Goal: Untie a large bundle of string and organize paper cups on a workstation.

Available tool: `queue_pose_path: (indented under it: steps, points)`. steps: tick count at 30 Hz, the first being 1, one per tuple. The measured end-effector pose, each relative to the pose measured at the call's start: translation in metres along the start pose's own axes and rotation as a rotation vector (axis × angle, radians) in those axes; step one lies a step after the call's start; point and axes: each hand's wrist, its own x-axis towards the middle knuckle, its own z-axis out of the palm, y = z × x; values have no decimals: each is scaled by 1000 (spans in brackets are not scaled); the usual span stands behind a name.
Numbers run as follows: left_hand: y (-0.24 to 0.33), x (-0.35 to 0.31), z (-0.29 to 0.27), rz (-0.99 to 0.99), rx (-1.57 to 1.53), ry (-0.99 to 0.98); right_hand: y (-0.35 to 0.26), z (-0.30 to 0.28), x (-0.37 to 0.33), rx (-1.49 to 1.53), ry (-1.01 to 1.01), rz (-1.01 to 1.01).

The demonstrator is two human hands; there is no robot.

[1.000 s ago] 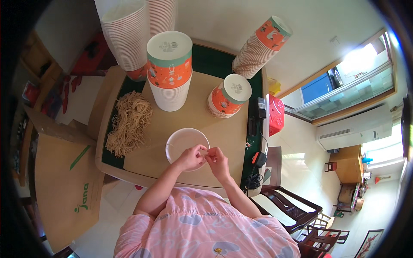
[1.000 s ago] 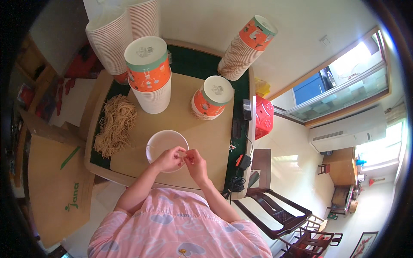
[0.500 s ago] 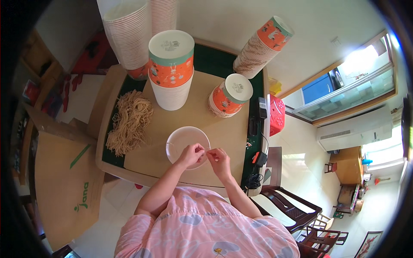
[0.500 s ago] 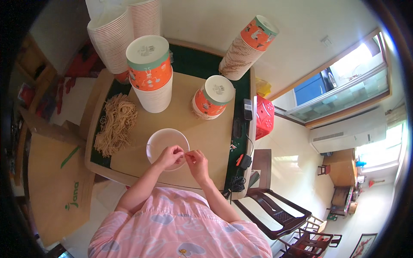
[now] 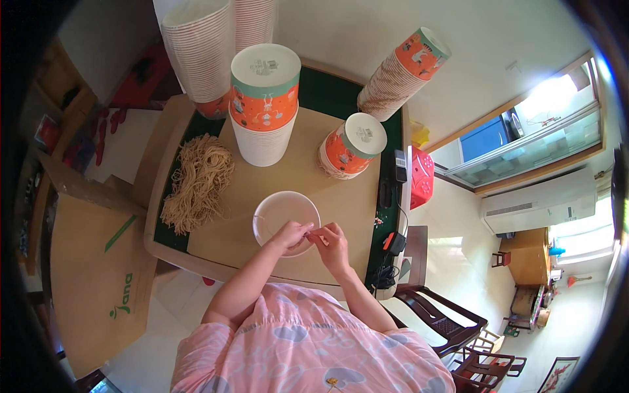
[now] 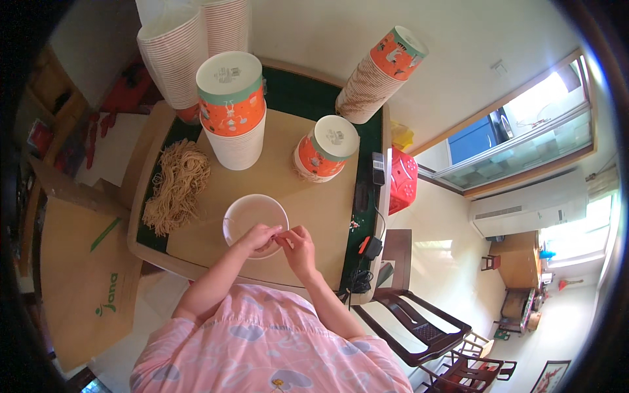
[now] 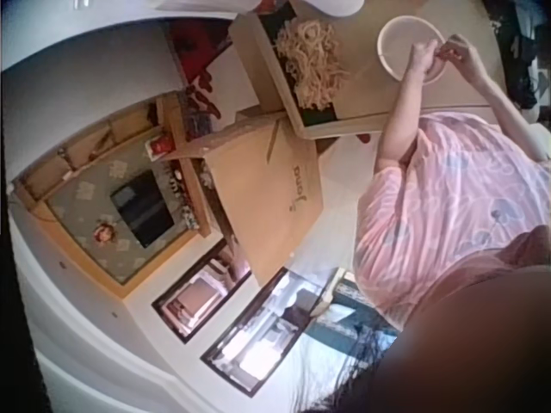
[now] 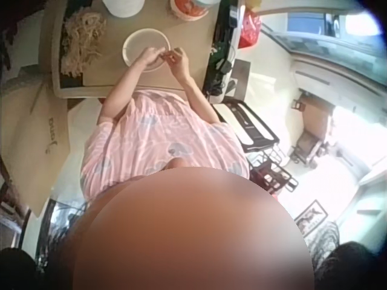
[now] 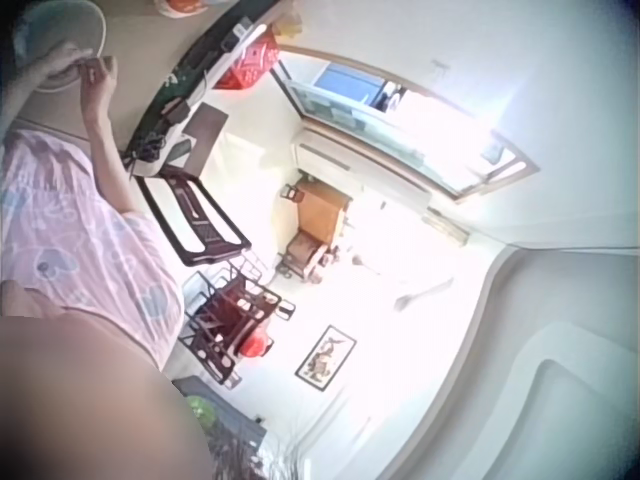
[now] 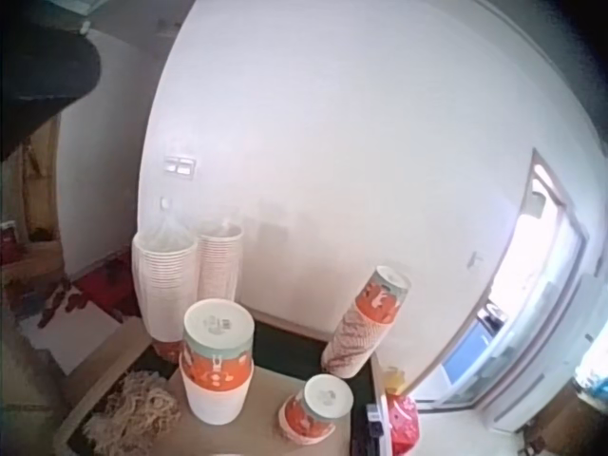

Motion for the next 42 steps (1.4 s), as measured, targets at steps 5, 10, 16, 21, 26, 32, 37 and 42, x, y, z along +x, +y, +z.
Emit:
queue_pose_path:
  steps: [5, 10, 16, 21, 26, 32, 37, 42]
  points:
    - [-9, 8, -6, -183, -397, -209, 10, 13, -1, -92, 11, -129]
    - [-19, 19, -10, -230, -531, -241, 9, 13, -2, -125, 84, -252]
    - [-15, 14, -5, -151, -458, -103, 18, 14, -2, -73, 125, -216]
    - [-24, 9, -4, -63, -647, -188, 15, 16, 0, 126, 133, -4]
    - [-25, 5, 2, 45, -590, -146, 27, 18, 2, 415, 99, 286]
    - [-27, -5, 17, 666, 249, 228, 38, 15, 4, 572, 9, 433]
    - [-28, -12, 20, 634, 373, 325, 40, 10, 3, 553, -43, 444]
    - [-46, 11, 8, 480, -79, 219, 39, 1, -3, 498, 41, 414]
